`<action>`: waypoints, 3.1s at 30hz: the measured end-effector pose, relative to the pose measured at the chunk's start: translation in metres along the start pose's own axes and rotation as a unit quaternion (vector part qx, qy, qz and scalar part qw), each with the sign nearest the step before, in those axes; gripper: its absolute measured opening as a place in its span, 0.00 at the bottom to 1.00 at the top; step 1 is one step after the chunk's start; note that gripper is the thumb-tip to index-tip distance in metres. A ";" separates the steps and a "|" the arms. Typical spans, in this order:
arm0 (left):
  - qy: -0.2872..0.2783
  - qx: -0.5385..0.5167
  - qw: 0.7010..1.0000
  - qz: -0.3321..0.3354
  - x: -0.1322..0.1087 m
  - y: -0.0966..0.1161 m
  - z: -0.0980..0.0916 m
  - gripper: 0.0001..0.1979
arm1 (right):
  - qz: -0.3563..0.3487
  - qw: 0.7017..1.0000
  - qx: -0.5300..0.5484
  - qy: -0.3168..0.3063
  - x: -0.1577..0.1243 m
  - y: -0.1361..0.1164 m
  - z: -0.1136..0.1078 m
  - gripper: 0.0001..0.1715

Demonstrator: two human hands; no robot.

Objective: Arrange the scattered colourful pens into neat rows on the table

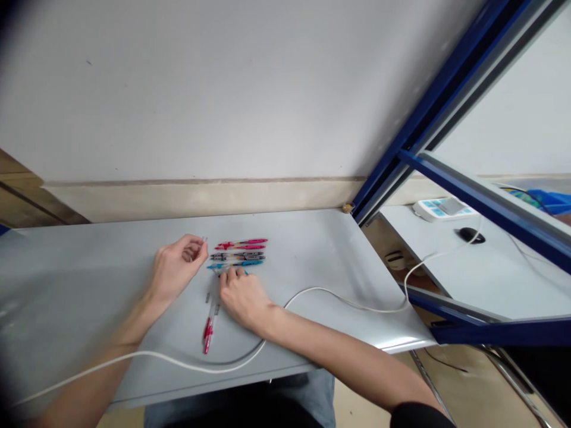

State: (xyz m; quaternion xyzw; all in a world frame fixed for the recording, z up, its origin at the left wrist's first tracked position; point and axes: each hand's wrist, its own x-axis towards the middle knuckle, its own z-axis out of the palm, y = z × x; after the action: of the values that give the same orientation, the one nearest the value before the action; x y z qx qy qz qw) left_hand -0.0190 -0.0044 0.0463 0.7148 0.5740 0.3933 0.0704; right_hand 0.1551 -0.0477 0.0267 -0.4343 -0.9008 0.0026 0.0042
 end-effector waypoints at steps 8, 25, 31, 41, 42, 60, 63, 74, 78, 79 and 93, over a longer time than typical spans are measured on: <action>0.109 -0.099 0.989 0.004 -0.012 -0.025 0.026 0.09 | 0.055 0.982 0.167 0.069 -0.001 0.024 0.000 0.03; -0.089 -0.119 0.972 0.181 -0.025 -0.007 0.034 0.06 | 0.129 0.607 0.743 0.251 0.006 0.052 -0.004 0.17; -0.088 -0.108 0.975 0.174 -0.027 -0.005 0.032 0.06 | 0.121 0.621 0.730 0.258 0.004 0.050 -0.006 0.16; -0.088 -0.138 0.977 0.140 -0.030 -0.007 0.036 0.07 | 0.094 0.612 0.754 0.219 0.002 0.049 -0.009 0.17; -0.087 -0.136 0.977 0.142 -0.030 -0.007 0.036 0.07 | 0.094 0.612 0.754 0.222 0.002 0.049 -0.010 0.16; -0.058 -0.073 0.983 0.161 -0.034 0.000 0.034 0.08 | 0.113 0.643 0.731 0.196 0.003 0.045 0.002 0.23; -0.107 -0.006 0.981 0.161 -0.037 0.005 0.031 0.09 | 0.093 0.641 0.747 0.150 0.003 0.040 0.003 0.25; -0.026 0.016 0.999 0.021 -0.012 -0.034 0.025 0.12 | -0.069 0.900 0.380 0.203 -0.003 0.024 0.005 0.10; -0.056 0.065 0.996 0.029 -0.010 -0.037 0.024 0.15 | -0.165 0.949 0.231 0.139 0.006 0.011 0.002 0.13; -0.063 0.069 0.995 0.034 -0.010 -0.036 0.024 0.15 | -0.178 0.955 0.202 0.126 0.010 0.009 0.002 0.13; -0.059 0.105 0.992 0.042 -0.006 -0.027 0.012 0.17 | -0.167 0.966 0.164 0.110 0.033 0.012 0.003 0.08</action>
State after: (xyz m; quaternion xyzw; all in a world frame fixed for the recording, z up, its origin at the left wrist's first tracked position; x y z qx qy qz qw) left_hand -0.0319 0.0031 0.0206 0.7635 0.5766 0.2906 0.0119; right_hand 0.1436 -0.0143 0.0239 -0.2683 -0.9418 0.1022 0.1746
